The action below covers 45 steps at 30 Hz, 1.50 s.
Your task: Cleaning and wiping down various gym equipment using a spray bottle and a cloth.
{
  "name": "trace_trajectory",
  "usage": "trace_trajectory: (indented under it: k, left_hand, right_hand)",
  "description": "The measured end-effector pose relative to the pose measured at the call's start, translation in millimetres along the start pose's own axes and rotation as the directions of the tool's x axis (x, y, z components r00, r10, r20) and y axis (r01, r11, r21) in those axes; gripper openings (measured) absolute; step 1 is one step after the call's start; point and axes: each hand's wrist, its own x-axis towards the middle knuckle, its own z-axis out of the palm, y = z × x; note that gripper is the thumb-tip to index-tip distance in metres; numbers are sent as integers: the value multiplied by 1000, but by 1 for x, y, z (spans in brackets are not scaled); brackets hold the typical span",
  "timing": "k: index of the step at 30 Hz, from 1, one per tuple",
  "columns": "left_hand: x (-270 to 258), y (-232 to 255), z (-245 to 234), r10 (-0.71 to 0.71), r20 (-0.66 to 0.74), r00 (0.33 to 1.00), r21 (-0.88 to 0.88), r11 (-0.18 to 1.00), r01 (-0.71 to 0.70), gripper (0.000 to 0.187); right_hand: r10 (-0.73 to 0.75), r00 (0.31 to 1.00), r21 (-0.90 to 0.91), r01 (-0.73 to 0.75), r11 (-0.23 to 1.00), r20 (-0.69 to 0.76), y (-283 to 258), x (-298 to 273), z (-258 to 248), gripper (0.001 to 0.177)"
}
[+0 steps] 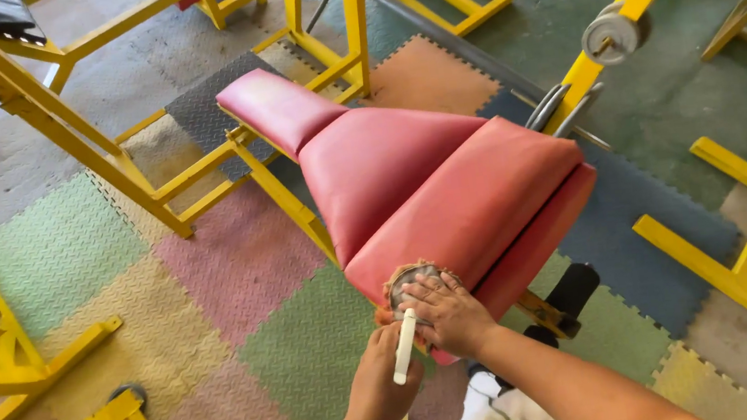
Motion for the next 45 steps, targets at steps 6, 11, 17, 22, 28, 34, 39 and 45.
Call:
trace_trajectory:
  k: [6,11,17,22,28,34,39,45]
  left_hand:
    - [7,-1,6,-100,-39,994,-2,995,100,45]
    - [29,20,37,-35,-47,998,-2,999,34,32]
    - [63,52,98,86,-64,994,-15,996,-87,51]
    - [92,74,146,-156,42,987,-39,987,158,48]
    - [127,102,198,-218,28,975,-81,972,220,46]
    - [136,129,235,-245,-84,966,-46,969,242,46]
    - [127,144,254,-220,-177,959,-3,975,223,48]
    - [119,160,260,-213,-263,941,19,974,226,48]
  right_hand:
    - [-29,998,-4,30,1000,62,12,6,-3,42]
    - [-26,997,56,22,998,69,47,9,-14,40]
    - [95,995,-59,-93,994,33,164,7,-10,47]
    - [401,915,-62,-398,915,49,247,3,-54,56]
    - [403,914,-67,-405,912,-42,336,19,-49,52]
    - [425,902,-13,-425,905,77,378,57,-72,51]
    - [383,918,42,-389,920,101,395,60,-73,48]
    - [293,953,74,-288,955,-74,405,48,-55,48]
